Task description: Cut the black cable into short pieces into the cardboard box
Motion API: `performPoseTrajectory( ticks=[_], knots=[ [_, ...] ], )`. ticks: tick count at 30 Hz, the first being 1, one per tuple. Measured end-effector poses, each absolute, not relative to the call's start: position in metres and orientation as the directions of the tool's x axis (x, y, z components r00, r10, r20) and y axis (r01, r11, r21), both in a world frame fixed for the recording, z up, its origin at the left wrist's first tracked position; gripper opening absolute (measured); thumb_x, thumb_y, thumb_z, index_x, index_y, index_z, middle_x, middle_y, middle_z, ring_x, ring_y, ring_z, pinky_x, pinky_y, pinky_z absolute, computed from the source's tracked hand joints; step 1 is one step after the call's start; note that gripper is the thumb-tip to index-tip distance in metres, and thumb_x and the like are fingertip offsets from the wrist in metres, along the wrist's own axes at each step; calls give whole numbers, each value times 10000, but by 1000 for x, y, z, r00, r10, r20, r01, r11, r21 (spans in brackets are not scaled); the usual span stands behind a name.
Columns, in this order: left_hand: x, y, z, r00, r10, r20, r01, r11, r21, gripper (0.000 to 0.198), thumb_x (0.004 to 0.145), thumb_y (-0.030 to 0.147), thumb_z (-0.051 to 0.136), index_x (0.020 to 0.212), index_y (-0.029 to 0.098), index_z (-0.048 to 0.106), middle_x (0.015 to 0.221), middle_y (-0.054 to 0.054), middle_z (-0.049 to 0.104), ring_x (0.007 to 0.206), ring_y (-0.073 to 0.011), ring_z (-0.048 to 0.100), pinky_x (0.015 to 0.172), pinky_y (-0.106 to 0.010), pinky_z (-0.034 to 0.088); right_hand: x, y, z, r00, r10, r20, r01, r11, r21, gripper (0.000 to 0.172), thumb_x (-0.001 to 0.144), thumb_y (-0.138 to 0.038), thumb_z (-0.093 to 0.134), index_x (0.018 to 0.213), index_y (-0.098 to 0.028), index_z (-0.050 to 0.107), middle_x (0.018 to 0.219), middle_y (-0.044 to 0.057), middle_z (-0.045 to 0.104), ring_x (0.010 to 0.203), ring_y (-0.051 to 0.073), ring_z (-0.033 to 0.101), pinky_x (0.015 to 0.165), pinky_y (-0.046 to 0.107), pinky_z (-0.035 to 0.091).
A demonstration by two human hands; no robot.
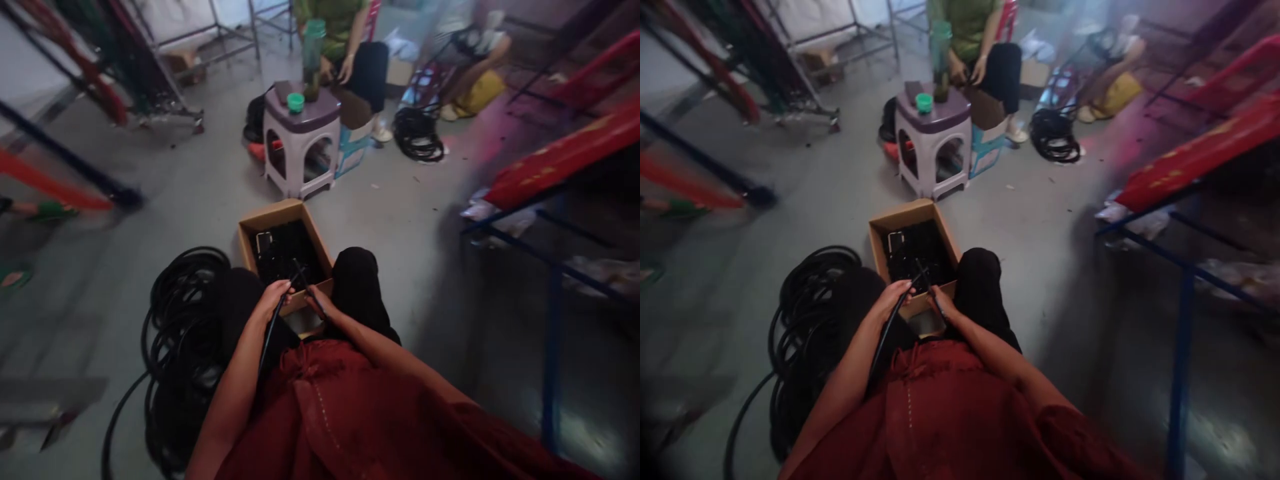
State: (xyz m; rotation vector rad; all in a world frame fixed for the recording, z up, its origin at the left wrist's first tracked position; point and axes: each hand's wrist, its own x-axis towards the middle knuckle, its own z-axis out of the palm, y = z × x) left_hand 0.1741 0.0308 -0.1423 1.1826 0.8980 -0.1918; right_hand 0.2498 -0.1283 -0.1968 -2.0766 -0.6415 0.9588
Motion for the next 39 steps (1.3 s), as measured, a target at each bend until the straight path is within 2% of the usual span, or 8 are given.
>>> performPoseTrajectory(
  ticks=[3, 8, 13, 16, 20, 25, 29, 39],
  knots=[
    [188, 31, -142, 668, 286, -687, 587, 367, 722, 186, 841, 160, 564, 1016, 101, 545, 702, 5, 605, 459, -36, 502, 454, -158, 415, 255, -133, -196, 603, 637, -480, 91, -653, -752, 240, 781, -207, 494, 1019, -214, 525, 945, 22, 627, 863, 177, 574, 757, 253, 423],
    [196, 27, -148, 660, 287, -694, 616, 322, 719, 229, 840, 123, 540, 1062, 68, 549, 696, -1, 599, 438, -28, 467, 396, -146, 335, 260, -141, -192, 585, 606, -538, 68, -698, -713, 320, 789, -243, 543, 1108, -225, 554, 1008, 37, 653, 889, 196, 605, 736, 253, 414],
    [202, 27, -161, 681, 292, -672, 614, 273, 741, 324, 832, 200, 558, 1129, 71, 554, 672, 17, 580, 417, -20, 426, 382, -142, 278, 265, -142, -198, 587, 591, -553, 73, -719, -691, 329, 807, -240, 526, 1134, -221, 557, 1052, 47, 655, 936, 203, 603, 756, 258, 410],
    [203, 26, -168, 685, 297, -665, 622, 237, 746, 323, 797, 263, 593, 1056, 70, 583, 635, 32, 553, 399, -21, 404, 372, -149, 255, 265, -141, -199, 586, 591, -554, 78, -722, -687, 322, 814, -228, 511, 1133, -220, 552, 1053, 44, 652, 937, 194, 599, 753, 249, 405],
    [198, 24, -177, 681, 322, -658, 626, 211, 751, 250, 783, 303, 575, 895, 80, 592, 607, 42, 525, 389, -27, 400, 368, -158, 261, 261, -137, -197, 581, 589, -562, 87, -732, -676, 296, 803, -224, 519, 1096, -219, 557, 1026, 45, 652, 909, 193, 598, 722, 244, 394],
    [190, 29, -181, 646, 389, -656, 637, 199, 745, 272, 825, 251, 471, 1022, 85, 560, 602, 43, 526, 371, -42, 403, 357, -166, 259, 257, -120, -198, 568, 585, -579, 112, -752, -649, 259, 788, -216, 518, 1043, -216, 566, 946, 42, 654, 847, 194, 593, 684, 248, 381],
    [186, 35, -181, 631, 426, -648, 636, 195, 747, 235, 825, 249, 472, 979, 100, 567, 620, 36, 533, 372, -42, 412, 363, -172, 267, 255, -108, -199, 549, 608, -573, 130, -740, -660, 271, 779, -196, 524, 1047, -221, 562, 936, 21, 639, 842, 173, 577, 688, 234, 381],
    [180, 39, -181, 616, 514, -597, 621, 149, 769, 256, 841, 238, 437, 1008, 105, 579, 631, 30, 538, 372, -48, 415, 372, -181, 291, 265, -97, -189, 445, 677, -586, 5, -656, -755, 189, 805, -173, 520, 985, -195, 574, 717, -35, 581, 589, 99, 560, 569, 198, 432]
  ],
)
